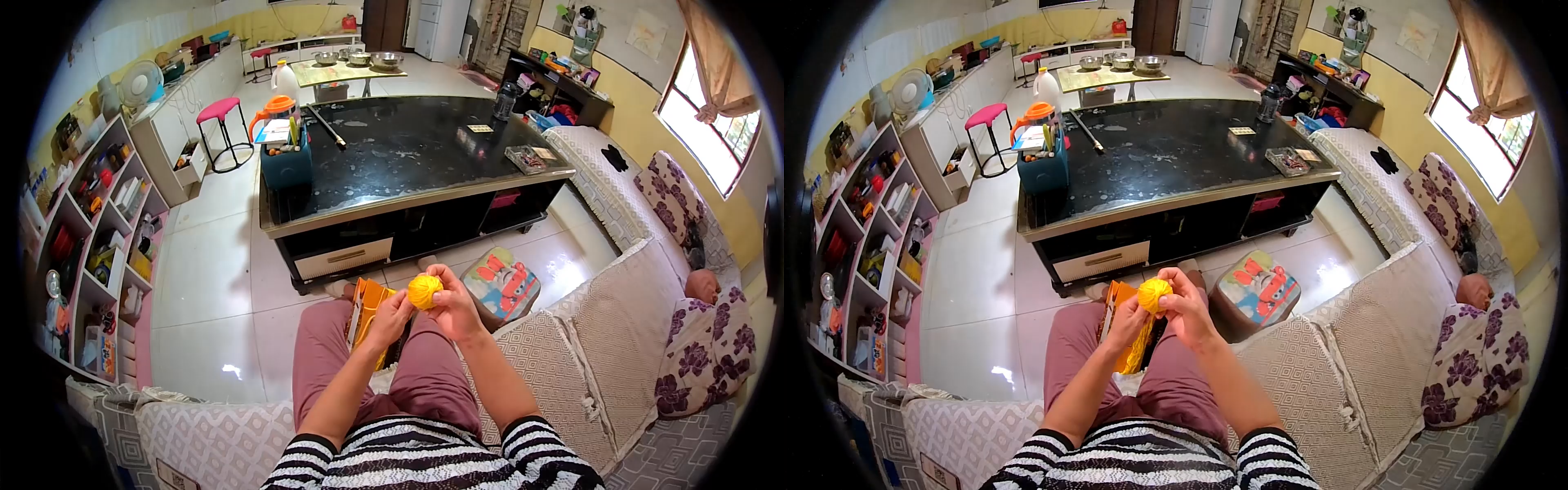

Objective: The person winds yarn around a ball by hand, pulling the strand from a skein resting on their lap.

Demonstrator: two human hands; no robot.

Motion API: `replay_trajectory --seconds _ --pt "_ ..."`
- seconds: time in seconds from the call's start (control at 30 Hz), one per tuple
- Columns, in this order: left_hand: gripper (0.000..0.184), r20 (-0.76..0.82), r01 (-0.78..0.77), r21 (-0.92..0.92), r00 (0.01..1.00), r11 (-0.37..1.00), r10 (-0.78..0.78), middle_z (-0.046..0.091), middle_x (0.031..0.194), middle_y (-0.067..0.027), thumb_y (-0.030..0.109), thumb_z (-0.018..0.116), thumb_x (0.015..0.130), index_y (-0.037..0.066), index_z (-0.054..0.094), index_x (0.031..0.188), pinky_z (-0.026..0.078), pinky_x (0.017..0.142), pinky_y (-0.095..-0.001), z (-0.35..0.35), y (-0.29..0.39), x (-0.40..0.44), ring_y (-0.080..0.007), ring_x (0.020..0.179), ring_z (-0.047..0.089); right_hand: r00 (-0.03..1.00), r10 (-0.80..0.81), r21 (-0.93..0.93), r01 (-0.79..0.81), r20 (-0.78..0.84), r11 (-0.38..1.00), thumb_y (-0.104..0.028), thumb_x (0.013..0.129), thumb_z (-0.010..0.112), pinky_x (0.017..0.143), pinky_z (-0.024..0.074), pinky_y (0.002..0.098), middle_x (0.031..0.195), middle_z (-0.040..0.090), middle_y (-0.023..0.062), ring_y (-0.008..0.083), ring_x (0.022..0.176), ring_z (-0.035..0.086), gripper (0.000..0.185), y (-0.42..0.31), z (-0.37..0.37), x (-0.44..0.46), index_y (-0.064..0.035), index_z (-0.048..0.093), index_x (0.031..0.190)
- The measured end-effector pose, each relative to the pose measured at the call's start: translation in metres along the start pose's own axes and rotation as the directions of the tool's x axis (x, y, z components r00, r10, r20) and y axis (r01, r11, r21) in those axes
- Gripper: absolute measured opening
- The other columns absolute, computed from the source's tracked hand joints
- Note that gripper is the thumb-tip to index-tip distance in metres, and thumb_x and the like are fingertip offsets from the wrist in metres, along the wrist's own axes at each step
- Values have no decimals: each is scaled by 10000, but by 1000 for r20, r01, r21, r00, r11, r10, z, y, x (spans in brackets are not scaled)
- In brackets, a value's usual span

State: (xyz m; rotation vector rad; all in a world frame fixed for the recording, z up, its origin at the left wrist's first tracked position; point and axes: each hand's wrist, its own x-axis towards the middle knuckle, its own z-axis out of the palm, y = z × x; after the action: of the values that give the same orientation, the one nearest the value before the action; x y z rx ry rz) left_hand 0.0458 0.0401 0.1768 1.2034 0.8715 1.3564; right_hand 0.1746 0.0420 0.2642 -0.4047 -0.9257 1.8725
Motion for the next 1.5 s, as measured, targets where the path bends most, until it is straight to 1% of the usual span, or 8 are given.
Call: replay_trajectory --seconds 0.43,0.73,0.87,1.0,1.1,1.17,1.37,1.5 --pt "208 119 122 338 978 933 -171 466 622 22 199 454 852 19 521 772 367 528 -210 1 36 -18 -58 584 426 990 -56 -172 33 -126 985 -46 652 590 637 383 178 837 458 -10 62 745 461 331 1 9 1 -69 439 945" --pt "198 401 -210 448 916 869 14 491 575 -75 170 499 808 -13 518 734 370 510 -257 -4 104 -23 -134 527 458 991 -132 -867 31 -40 498 7 617 571 562 400 169 764 497 -11 49 648 489 295 9 -24 4 -48 470 889" --pt "192 404 -222 479 915 849 12 494 589 -71 158 502 803 -15 525 723 376 523 -237 -11 119 -4 -115 542 449 968 243 -519 -238 -59 821 6 618 565 626 422 203 805 488 20 91 714 502 310 -1 -11 -7 -36 451 903" --pt "215 258 -78 124 965 989 44 461 631 10 206 463 848 11 517 777 345 512 -197 -13 66 17 -59 581 412 960 215 -44 -211 177 977 -55 643 566 627 451 205 881 485 28 104 781 510 363 0 -9 -10 -53 425 978" --pt "242 133 -69 -93 988 993 81 428 645 47 246 403 885 35 489 805 321 501 -183 -3 23 21 -43 573 381 988 115 126 -127 99 984 -51 637 593 739 431 250 923 482 62 159 844 512 356 0 -5 -10 -46 425 950" --pt "251 32 -40 -7 999 999 40 422 627 31 239 390 887 38 481 767 319 500 -179 4 -1 15 -40 568 371 995 69 150 -79 71 985 -36 630 584 756 431 255 925 484 64 163 853 509 353 -7 2 -11 -45 426 946" --pt "283 212 83 240 968 967 -136 480 617 -23 205 366 889 5 504 742 369 508 -199 23 43 -21 -80 548 449 954 -239 -408 149 -181 901 -23 646 564 646 420 207 842 467 23 90 765 492 297 -21 4 -6 -68 425 904" --pt "247 266 -112 359 964 926 13 495 618 -74 197 427 854 -15 496 747 399 543 -261 16 55 -19 -147 572 489 959 -218 -137 194 -183 971 -6 648 558 672 433 228 858 472 28 104 780 499 309 -27 7 -8 -67 414 914"
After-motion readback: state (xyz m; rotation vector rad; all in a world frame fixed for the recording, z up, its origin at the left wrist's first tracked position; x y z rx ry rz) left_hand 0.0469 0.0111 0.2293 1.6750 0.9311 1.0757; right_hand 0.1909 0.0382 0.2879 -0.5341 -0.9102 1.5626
